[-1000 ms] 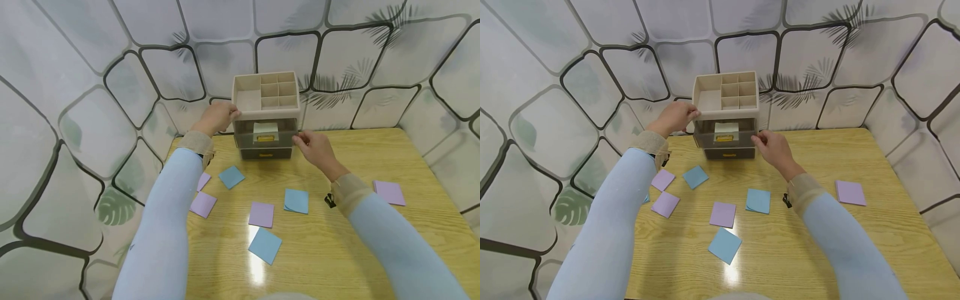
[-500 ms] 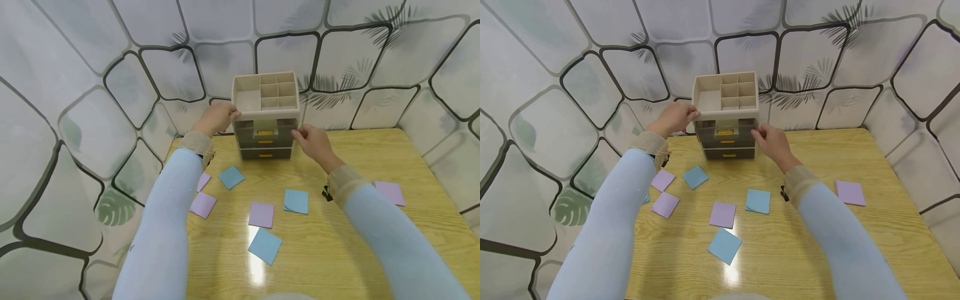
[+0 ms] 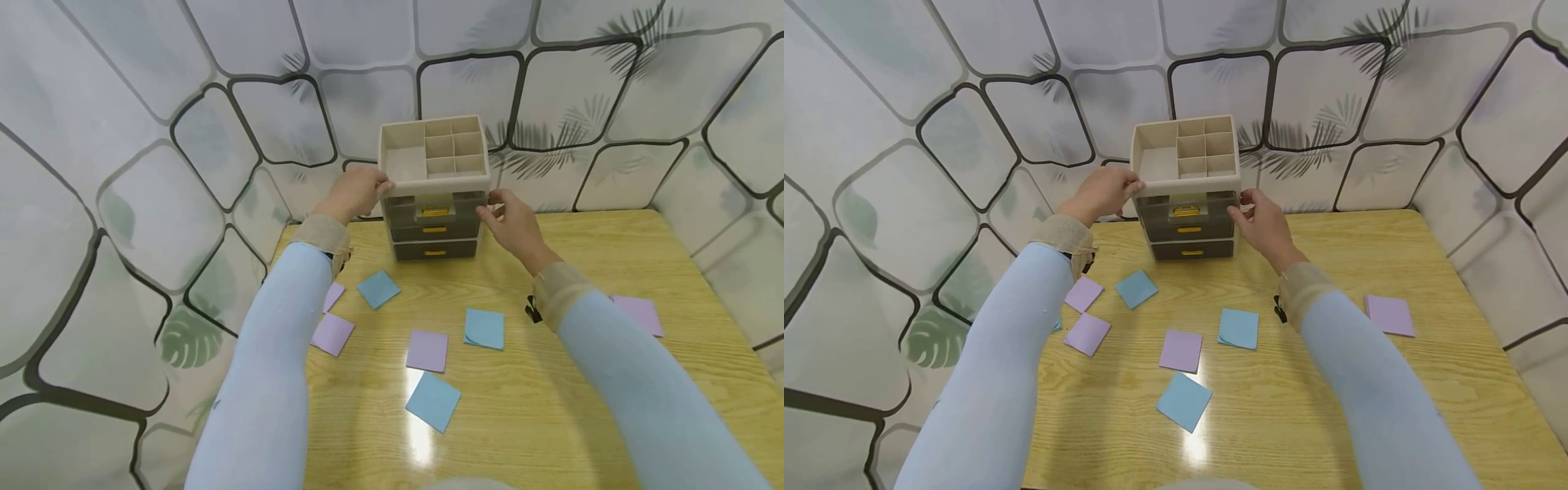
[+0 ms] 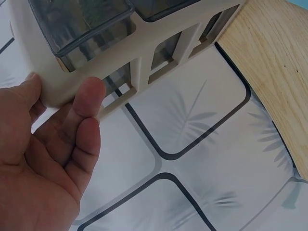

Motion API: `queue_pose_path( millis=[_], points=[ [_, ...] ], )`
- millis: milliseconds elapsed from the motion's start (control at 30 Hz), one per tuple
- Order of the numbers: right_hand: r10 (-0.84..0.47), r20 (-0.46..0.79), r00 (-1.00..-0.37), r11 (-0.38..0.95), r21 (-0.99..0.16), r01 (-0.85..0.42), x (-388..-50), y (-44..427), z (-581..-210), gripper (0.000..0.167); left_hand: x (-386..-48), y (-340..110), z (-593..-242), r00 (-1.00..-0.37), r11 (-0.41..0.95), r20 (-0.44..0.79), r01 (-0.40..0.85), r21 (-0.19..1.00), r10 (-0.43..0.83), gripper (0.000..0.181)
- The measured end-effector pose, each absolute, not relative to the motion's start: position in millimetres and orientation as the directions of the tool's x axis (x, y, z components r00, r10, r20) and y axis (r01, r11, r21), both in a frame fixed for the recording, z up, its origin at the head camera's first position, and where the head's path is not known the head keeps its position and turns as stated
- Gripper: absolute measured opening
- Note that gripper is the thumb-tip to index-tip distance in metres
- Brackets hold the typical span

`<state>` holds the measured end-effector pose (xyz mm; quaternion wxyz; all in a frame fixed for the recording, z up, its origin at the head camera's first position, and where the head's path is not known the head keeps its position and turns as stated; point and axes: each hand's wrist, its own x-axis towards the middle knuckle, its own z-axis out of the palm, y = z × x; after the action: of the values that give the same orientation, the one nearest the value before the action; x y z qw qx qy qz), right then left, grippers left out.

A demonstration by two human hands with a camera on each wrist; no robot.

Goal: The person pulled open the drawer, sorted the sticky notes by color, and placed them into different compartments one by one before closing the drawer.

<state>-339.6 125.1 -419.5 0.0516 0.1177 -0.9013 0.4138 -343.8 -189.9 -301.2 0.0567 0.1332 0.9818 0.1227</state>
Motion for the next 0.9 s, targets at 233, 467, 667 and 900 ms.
queue_pose_path(
  millis=[233, 467, 667, 900],
  points=[
    [-0.158, 0.202, -0.967, 0.629, -0.734, -0.256, -343.4, 122.1, -419.9, 0.057, -343.4, -190.5, -302.1, -0.961, 0.937, -0.08, 0.235, 0.26, 0.263, 0.041],
    [-0.126, 0.229, -0.965, 0.623, -0.739, -0.256, -350.8, 118.0, -427.0, 0.048, -343.9, -190.0, -303.7, -0.962, 0.938, -0.085, 0.23, 0.261, 0.259, 0.042],
    [-0.082, 0.254, -0.964, 0.621, -0.743, -0.249, -355.2, 112.4, -433.1, 0.043, -344.6, -190.1, -304.2, -0.963, 0.936, -0.085, 0.226, 0.27, 0.257, 0.042],
    [-0.039, 0.303, -0.952, 0.635, -0.728, -0.258, -357.0, 106.7, -440.0, 0.042, -344.2, -190.4, -304.7, -0.961, 0.934, -0.069, 0.243, 0.261, 0.269, 0.041]
  ],
)
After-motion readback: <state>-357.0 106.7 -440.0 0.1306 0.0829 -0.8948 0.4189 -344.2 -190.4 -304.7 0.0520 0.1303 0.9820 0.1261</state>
